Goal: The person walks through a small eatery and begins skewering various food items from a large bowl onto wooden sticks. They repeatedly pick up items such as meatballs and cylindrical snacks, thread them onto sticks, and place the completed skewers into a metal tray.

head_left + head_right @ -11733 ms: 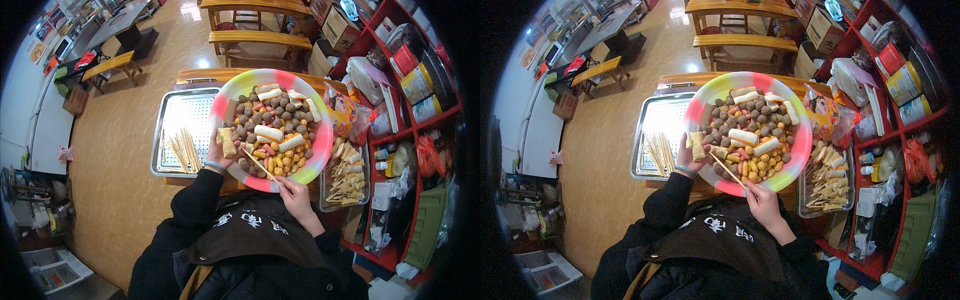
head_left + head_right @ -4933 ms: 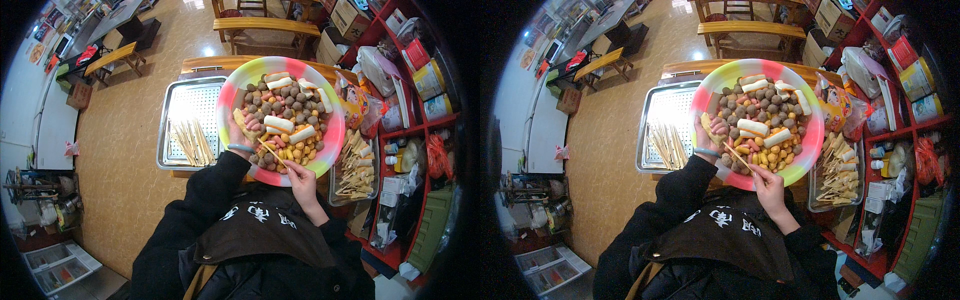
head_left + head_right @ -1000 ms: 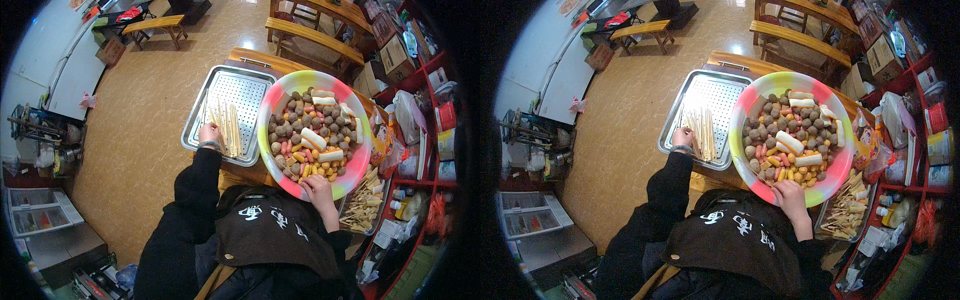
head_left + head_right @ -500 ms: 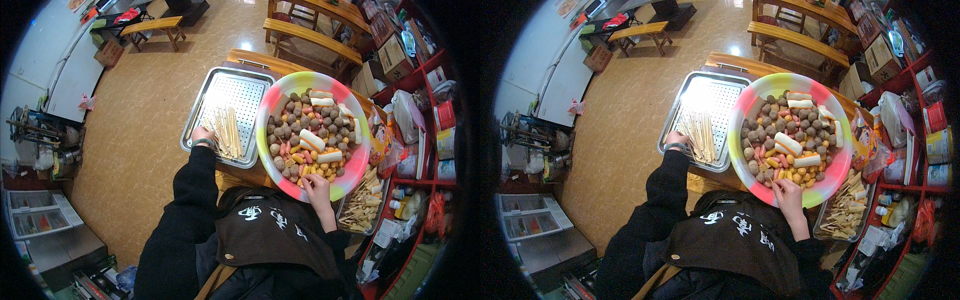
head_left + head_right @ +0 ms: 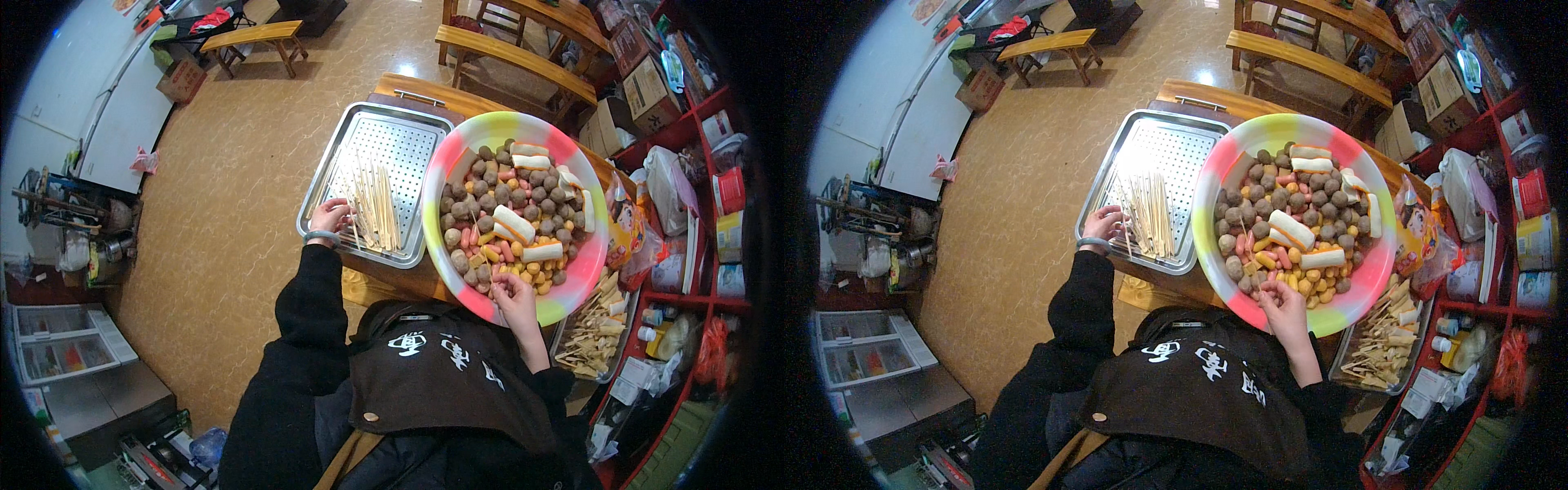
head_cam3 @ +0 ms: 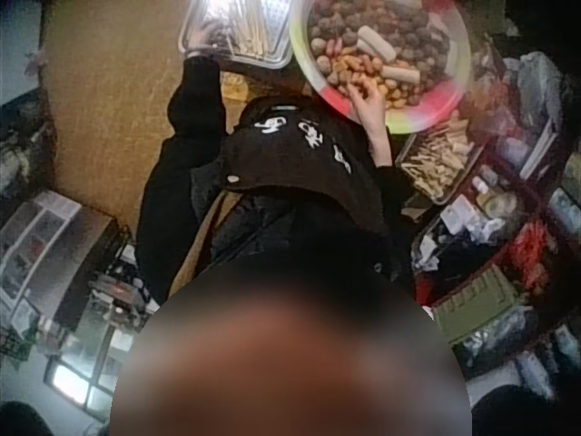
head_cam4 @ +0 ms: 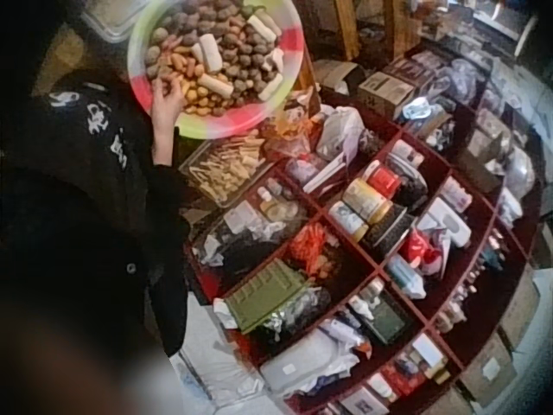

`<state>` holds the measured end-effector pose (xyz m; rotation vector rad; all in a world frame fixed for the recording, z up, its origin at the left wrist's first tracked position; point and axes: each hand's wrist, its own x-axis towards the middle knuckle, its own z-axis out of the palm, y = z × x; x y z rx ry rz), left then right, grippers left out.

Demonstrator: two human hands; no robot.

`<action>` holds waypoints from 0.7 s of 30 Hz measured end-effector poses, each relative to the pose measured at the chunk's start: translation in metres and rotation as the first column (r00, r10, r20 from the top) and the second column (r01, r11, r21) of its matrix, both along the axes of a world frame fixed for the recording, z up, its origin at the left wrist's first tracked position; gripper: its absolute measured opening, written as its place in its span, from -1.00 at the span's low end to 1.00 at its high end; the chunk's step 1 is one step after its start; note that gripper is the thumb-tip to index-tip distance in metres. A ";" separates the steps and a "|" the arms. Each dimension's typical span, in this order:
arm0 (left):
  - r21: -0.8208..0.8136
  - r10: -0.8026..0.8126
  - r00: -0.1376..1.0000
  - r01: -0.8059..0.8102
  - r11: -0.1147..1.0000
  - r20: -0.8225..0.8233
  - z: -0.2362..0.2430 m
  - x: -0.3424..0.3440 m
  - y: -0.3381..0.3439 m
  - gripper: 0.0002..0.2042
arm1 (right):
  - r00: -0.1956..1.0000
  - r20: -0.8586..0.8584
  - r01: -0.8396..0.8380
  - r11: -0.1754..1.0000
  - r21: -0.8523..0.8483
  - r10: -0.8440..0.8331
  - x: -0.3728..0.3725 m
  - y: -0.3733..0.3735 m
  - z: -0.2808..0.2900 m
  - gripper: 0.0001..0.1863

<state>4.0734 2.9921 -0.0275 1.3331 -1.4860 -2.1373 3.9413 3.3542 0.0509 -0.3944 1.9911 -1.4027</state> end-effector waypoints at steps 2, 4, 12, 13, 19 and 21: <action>0.055 -0.032 0.998 0.035 0.998 -0.062 0.002 -0.001 0.004 -0.78 | 0.999 0.037 0.021 1.000 -0.020 -0.021 0.001 0.001 0.001 -0.87; 0.120 -0.086 0.989 0.100 0.988 -0.117 0.003 -0.001 0.005 -0.75 | 0.997 0.072 0.043 0.999 -0.011 -0.042 0.001 0.002 0.003 -0.87; -0.601 0.005 0.956 0.180 0.779 0.292 -0.005 0.027 -0.016 -0.82 | 0.998 0.063 0.026 0.999 -0.034 -0.024 0.004 0.008 0.004 -0.86; -0.740 0.064 0.917 0.275 0.613 0.393 -0.004 0.034 -0.020 -0.84 | 0.998 0.055 0.027 0.999 -0.024 -0.025 0.004 0.010 0.003 -0.86; -0.780 -0.016 0.893 0.402 0.480 0.450 0.002 0.059 -0.025 -0.87 | 0.999 0.024 0.031 0.999 -0.007 -0.031 0.005 0.008 -0.005 -0.87; -0.759 -0.164 0.831 0.553 0.344 0.531 0.001 0.054 -0.019 -0.87 | 0.999 0.033 0.002 1.000 -0.016 -0.002 0.004 0.006 -0.005 -0.87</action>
